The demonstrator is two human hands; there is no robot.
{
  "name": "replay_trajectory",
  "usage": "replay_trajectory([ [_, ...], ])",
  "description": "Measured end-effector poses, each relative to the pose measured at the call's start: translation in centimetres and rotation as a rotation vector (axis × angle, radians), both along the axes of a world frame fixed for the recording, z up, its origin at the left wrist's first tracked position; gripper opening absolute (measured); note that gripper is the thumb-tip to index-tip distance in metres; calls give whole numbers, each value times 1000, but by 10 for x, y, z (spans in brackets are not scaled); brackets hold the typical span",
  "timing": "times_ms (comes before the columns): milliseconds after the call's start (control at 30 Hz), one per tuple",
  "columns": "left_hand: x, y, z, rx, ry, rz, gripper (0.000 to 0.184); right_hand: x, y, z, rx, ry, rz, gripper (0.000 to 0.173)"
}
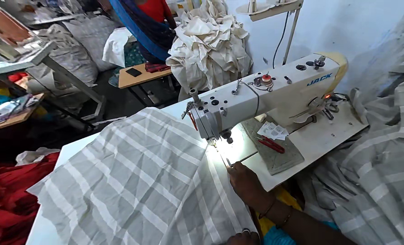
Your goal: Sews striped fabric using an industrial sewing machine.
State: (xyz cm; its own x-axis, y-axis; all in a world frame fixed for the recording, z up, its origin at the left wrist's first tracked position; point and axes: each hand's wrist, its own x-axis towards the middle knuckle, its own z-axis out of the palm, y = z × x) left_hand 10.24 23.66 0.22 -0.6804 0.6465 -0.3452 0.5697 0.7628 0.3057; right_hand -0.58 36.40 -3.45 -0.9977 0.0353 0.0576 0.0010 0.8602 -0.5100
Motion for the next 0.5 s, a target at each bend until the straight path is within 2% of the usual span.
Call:
replay_trajectory([
  [100,-4,-1,-12,144,438,-66,16,0,1,-1,1,44,4,29],
  [267,-32,8,-12,128,505,-22,20,-2,4,7,-26,-67,27,31],
  [400,-55,5,-31,230,698,22,19,-4,8,11,-59,-121,35,31],
  [500,-67,-1,-46,260,739,98,23,-5,9,12,-76,-132,45,30],
])
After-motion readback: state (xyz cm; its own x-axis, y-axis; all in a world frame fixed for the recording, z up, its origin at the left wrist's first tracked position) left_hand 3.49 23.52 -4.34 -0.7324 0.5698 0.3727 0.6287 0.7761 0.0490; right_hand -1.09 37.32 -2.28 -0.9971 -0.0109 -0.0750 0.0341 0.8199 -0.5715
